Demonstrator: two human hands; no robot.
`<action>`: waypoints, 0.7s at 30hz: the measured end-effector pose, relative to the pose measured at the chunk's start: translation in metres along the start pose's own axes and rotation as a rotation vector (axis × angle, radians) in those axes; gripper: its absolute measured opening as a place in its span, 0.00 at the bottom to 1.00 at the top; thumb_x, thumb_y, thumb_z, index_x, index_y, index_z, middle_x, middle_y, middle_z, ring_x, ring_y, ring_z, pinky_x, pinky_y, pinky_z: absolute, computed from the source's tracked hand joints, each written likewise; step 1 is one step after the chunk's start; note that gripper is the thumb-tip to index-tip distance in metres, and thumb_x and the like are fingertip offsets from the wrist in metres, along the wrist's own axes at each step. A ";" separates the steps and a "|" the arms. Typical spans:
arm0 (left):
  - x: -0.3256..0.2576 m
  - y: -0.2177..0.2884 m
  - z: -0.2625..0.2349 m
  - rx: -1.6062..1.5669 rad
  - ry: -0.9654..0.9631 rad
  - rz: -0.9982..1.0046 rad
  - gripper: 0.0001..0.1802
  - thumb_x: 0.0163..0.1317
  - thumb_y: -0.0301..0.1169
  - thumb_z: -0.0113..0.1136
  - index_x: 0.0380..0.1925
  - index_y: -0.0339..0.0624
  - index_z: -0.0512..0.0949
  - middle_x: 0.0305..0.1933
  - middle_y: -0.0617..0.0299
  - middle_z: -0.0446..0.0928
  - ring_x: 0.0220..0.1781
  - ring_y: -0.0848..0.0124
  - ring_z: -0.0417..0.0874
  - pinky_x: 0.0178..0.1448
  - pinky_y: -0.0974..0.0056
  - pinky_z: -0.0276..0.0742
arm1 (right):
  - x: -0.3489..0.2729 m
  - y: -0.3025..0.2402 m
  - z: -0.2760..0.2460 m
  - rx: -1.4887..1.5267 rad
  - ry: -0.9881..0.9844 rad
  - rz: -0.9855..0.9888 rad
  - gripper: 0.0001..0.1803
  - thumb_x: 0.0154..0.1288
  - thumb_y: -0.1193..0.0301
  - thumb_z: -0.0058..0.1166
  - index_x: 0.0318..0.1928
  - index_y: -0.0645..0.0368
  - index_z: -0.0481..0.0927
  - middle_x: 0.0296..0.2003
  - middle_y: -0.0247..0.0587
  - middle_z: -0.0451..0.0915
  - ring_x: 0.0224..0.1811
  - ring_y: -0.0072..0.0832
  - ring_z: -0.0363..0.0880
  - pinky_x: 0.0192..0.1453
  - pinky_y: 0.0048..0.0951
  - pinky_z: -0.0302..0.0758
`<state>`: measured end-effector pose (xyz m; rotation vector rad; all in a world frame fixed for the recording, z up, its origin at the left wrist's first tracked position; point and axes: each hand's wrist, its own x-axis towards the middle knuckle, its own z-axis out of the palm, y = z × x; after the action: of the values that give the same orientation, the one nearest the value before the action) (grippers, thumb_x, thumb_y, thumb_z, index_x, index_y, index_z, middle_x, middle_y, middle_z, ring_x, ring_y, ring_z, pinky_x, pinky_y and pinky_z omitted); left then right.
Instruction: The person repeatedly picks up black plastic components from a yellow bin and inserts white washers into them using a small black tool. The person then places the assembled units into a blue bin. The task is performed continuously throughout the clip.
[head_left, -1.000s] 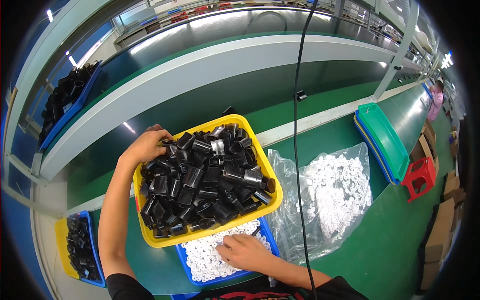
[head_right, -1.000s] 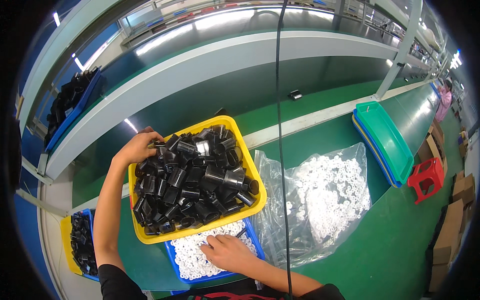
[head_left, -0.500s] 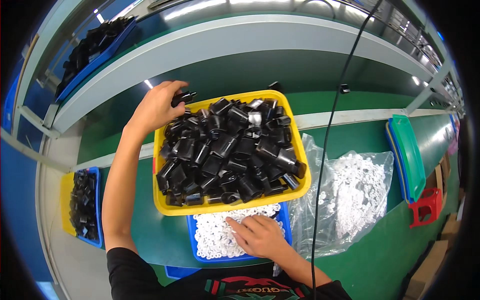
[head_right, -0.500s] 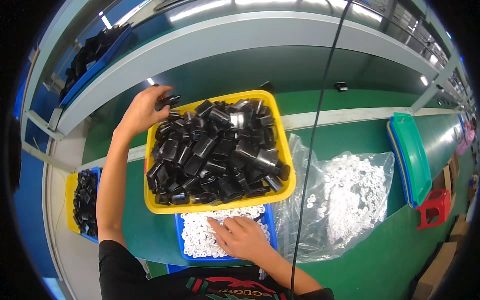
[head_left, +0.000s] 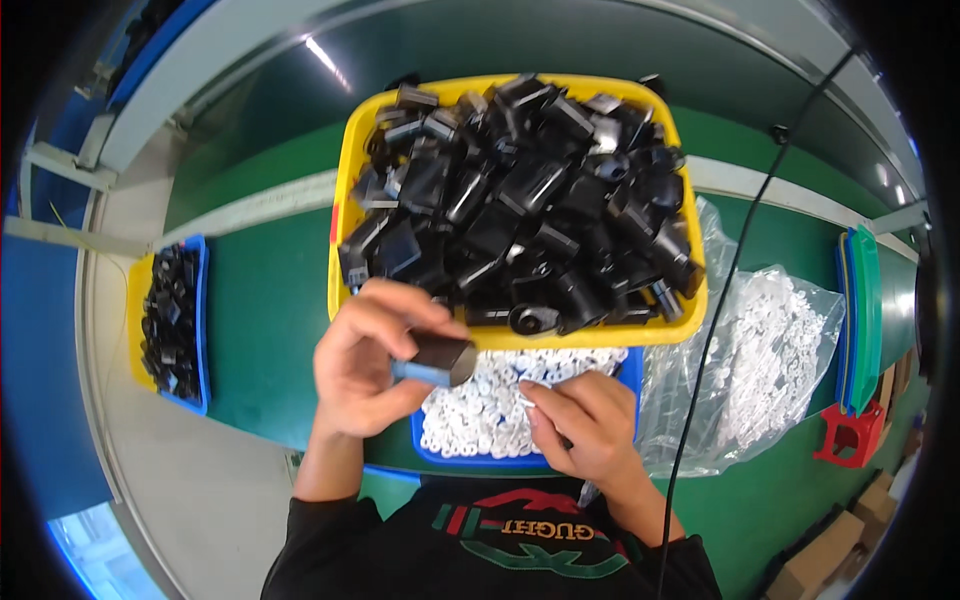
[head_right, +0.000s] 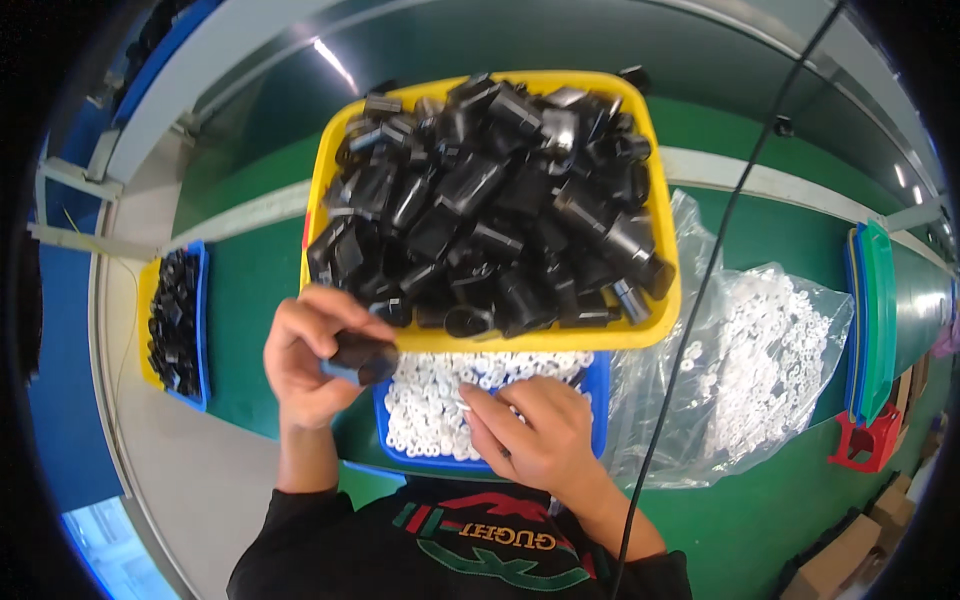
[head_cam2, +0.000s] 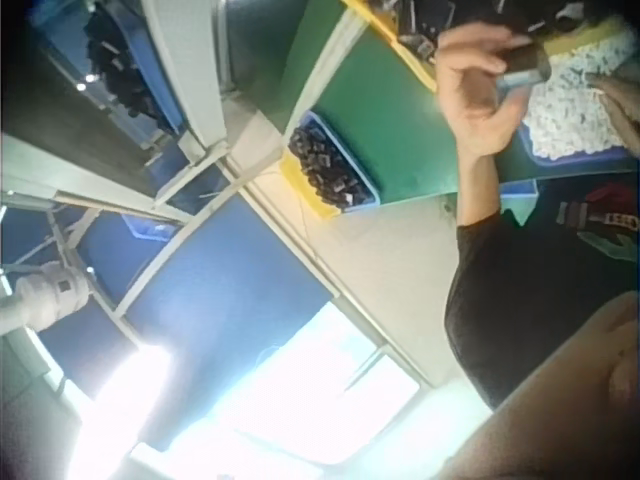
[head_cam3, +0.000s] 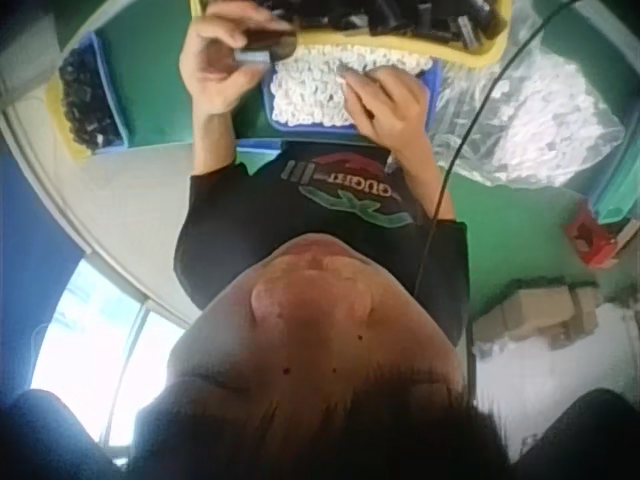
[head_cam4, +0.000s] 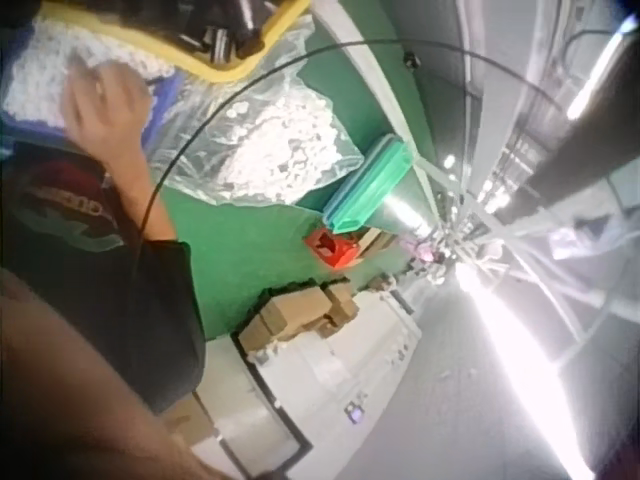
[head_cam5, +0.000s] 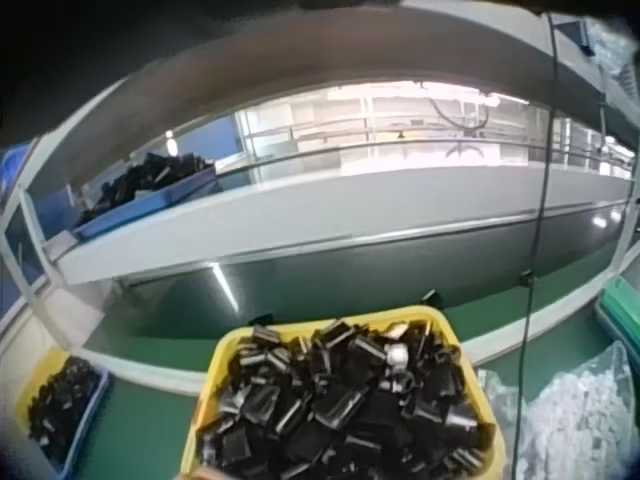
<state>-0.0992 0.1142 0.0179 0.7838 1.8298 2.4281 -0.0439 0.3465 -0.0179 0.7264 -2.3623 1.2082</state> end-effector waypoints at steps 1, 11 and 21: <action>-0.003 -0.008 -0.002 -0.031 -0.019 0.009 0.19 0.49 0.11 0.62 0.38 0.38 0.68 0.50 0.43 0.73 0.53 0.51 0.82 0.58 0.53 0.79 | 0.006 -0.005 -0.002 0.009 -0.005 -0.002 0.15 0.49 0.75 0.67 0.40 0.57 0.85 0.22 0.32 0.71 0.20 0.26 0.71 0.23 0.27 0.66; -0.023 -0.031 0.009 -0.138 -0.086 -0.089 0.25 0.53 0.10 0.64 0.39 0.41 0.58 0.50 0.31 0.76 0.57 0.40 0.79 0.57 0.49 0.84 | 0.040 -0.033 -0.014 0.018 0.026 -0.057 0.20 0.44 0.76 0.71 0.42 0.58 0.84 0.23 0.30 0.73 0.20 0.25 0.68 0.22 0.25 0.62; -0.026 -0.041 0.012 -0.453 -0.136 -0.114 0.21 0.59 0.16 0.61 0.43 0.41 0.59 0.56 0.24 0.71 0.63 0.43 0.75 0.63 0.52 0.78 | 0.037 -0.028 -0.006 0.052 -0.012 0.019 0.28 0.45 0.71 0.74 0.50 0.63 0.81 0.23 0.31 0.74 0.20 0.25 0.69 0.23 0.25 0.63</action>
<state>-0.0839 0.1308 -0.0268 0.7545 1.1742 2.4979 -0.0558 0.3278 0.0237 0.7311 -2.3605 1.2804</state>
